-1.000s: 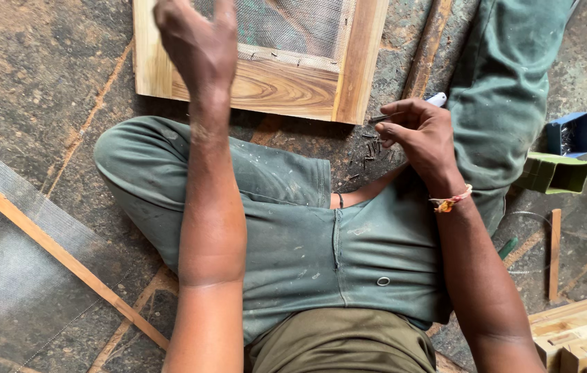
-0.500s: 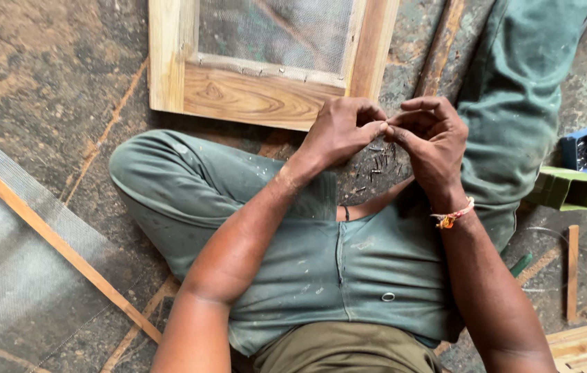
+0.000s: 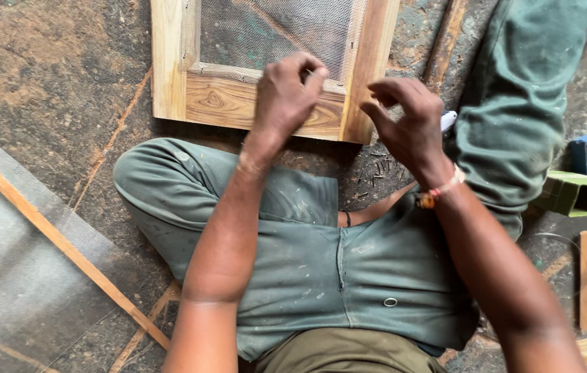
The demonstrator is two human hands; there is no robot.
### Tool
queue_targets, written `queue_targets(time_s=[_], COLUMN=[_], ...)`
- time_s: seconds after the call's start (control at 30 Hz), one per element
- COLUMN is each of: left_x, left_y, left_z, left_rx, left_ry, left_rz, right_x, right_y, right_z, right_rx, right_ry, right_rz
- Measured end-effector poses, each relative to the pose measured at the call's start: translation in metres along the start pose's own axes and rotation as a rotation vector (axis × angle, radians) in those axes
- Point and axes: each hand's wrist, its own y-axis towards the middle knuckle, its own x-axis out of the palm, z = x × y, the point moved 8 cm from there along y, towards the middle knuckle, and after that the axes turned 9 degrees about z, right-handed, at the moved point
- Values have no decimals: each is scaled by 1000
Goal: The person sits on the floor and attaches a metal mesh screen to a wooden frame. They use a hammer to drive small nails into the frame, securing the mesh in place. The person repeatedly picks up nails and hammers them along the edges of the frame.
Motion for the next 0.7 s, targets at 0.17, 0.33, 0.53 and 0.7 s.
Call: queue_targets(time_s=[0.17, 0.33, 0.53, 0.7], left_x=[-9, -4, -4, -4], left_y=[12, 16, 18, 15], left_z=[-12, -6, -3, 1], left_rx=[75, 204, 195, 225], left_ry=[100, 140, 156, 173], left_rz=[73, 111, 109, 132], right_x=[42, 56, 56, 57], right_y=[29, 32, 26, 21], right_z=[-12, -8, -20, -28], right_rx=[-301, -371, -532, -580], right_ry=[-230, -315, -278, -249], right_rz=[-121, -132, -85, -77])
